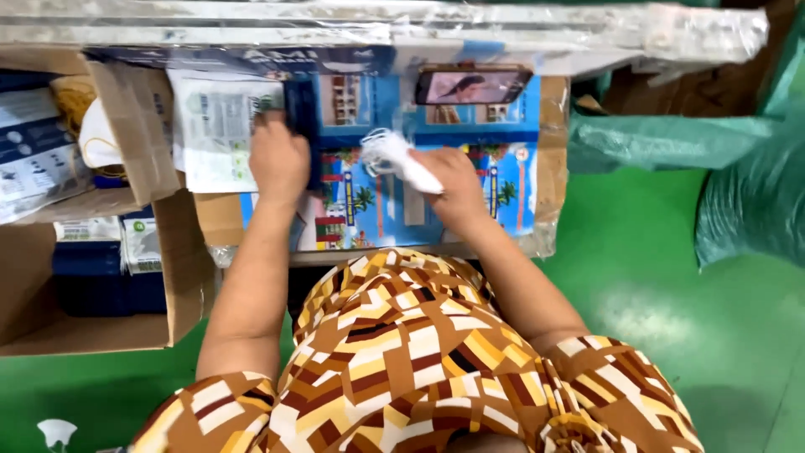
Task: Packing stacks of white protective face masks into individual blue retail cardboard boxes.
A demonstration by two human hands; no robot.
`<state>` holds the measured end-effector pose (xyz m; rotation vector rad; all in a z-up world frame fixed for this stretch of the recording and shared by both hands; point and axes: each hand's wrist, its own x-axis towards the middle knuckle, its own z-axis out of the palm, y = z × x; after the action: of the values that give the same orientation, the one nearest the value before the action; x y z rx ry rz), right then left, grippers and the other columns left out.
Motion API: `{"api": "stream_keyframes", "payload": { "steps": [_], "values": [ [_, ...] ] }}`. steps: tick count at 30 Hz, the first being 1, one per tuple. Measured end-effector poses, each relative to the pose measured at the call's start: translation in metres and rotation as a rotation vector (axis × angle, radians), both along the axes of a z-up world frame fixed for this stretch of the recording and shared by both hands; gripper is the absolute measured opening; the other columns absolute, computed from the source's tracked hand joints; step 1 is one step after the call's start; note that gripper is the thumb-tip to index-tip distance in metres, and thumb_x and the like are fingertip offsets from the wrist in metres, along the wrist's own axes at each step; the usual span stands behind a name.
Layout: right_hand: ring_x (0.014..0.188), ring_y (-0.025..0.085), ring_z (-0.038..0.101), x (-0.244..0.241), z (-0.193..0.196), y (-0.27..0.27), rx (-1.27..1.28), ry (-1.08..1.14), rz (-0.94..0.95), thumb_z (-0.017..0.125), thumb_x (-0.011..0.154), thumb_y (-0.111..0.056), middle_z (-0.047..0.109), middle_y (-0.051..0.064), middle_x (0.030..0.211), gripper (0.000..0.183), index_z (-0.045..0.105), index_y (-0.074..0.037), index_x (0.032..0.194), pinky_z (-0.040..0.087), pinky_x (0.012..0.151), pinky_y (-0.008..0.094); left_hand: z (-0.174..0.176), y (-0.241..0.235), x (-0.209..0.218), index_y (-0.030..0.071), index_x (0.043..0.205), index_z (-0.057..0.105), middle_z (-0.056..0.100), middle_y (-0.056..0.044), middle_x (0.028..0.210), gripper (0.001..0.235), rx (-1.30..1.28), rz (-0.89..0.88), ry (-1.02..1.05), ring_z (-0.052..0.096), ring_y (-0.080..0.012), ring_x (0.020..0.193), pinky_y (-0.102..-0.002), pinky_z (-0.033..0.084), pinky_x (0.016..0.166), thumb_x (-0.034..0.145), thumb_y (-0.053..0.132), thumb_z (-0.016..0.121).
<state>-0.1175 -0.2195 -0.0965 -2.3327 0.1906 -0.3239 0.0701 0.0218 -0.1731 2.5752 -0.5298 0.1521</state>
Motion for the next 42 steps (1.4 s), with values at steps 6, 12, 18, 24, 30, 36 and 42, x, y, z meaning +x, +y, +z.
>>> {"api": "stream_keyframes", "payload": {
  "steps": [6, 12, 18, 24, 30, 36, 42],
  "values": [
    [0.108, 0.024, 0.063, 0.003, 0.013, 0.014, 0.156, 0.116, 0.163, 0.082, 0.077, -0.011, 0.073, 0.003, 0.109, 0.043, 0.073, -0.018, 0.118, 0.052, 0.092, 0.038, 0.009, 0.014, -0.007, 0.002, 0.093, 0.065, 0.068, -0.013, 0.088, 0.016, -0.52, 0.042, 0.113, 0.064, -0.0271, 0.076, -0.036, 0.052, 0.072, 0.098, 0.009, 0.079],
    [0.106, 0.012, 0.067, 0.019, -0.031, 0.034, 0.848, 0.241, 0.063, 0.086, 0.081, -0.017, 0.072, 0.001, 0.113, 0.053, 0.063, -0.007, 0.127, 0.054, 0.093, 0.029, 0.053, -0.008, -0.073, 0.003, 0.093, 0.067, 0.062, -0.011, 0.082, 0.012, -0.827, -0.243, 0.362, 0.058, -0.0207, 0.075, -0.031, 0.047, 0.067, 0.092, 0.008, 0.079],
    [0.089, 0.01, 0.071, 0.026, -0.037, 0.02, 0.625, 0.059, -0.094, 0.084, 0.087, -0.014, 0.075, 0.004, 0.1, 0.031, 0.07, -0.006, 0.113, 0.059, 0.079, 0.03, 0.08, -0.029, -0.079, 0.001, 0.09, 0.067, 0.06, -0.013, 0.079, 0.017, -0.506, -0.495, -0.02, 0.061, -0.0273, 0.07, -0.036, 0.049, 0.063, 0.088, 0.006, 0.082],
    [0.089, 0.008, 0.066, 0.01, -0.038, 0.022, 0.886, 0.287, 0.189, 0.073, 0.095, -0.013, 0.074, 0.002, 0.099, 0.025, 0.07, -0.006, 0.118, 0.056, 0.08, 0.029, 0.111, -0.04, -0.066, -0.002, 0.1, 0.067, 0.064, -0.015, 0.092, 0.018, -0.791, -0.33, 0.519, 0.063, -0.0291, 0.081, -0.038, 0.051, 0.074, 0.09, 0.01, 0.075],
    [0.097, 0.01, 0.067, 0.011, -0.015, 0.022, 0.828, 0.269, 0.283, 0.074, 0.091, -0.013, 0.074, 0.003, 0.105, 0.029, 0.068, -0.004, 0.118, 0.055, 0.088, 0.029, 0.096, -0.025, -0.049, -0.001, 0.099, 0.067, 0.068, -0.014, 0.104, 0.015, -0.571, -0.468, 0.26, 0.063, -0.0324, 0.108, -0.045, 0.045, 0.102, 0.095, 0.013, 0.07],
    [0.098, 0.023, 0.068, 0.0, -0.038, 0.02, 0.68, 0.43, 0.35, 0.072, 0.094, -0.016, 0.071, 0.011, 0.106, 0.024, 0.072, -0.005, 0.115, 0.055, 0.088, 0.036, 0.107, -0.038, -0.066, 0.007, 0.09, 0.068, 0.07, -0.008, 0.098, 0.009, -0.481, -0.509, 0.123, 0.064, -0.0315, 0.11, -0.054, 0.038, 0.112, 0.094, 0.014, 0.072],
    [0.106, 0.035, 0.068, 0.007, -0.012, 0.022, 0.299, 0.235, 0.358, 0.072, 0.093, -0.017, 0.068, 0.019, 0.117, 0.026, 0.072, -0.005, 0.116, 0.055, 0.09, 0.039, 0.086, -0.029, -0.061, 0.008, 0.096, 0.065, 0.066, -0.009, 0.1, 0.005, -0.422, -0.45, 0.031, 0.063, -0.033, 0.1, -0.051, 0.045, 0.097, 0.098, 0.012, 0.068]
  ]
}}
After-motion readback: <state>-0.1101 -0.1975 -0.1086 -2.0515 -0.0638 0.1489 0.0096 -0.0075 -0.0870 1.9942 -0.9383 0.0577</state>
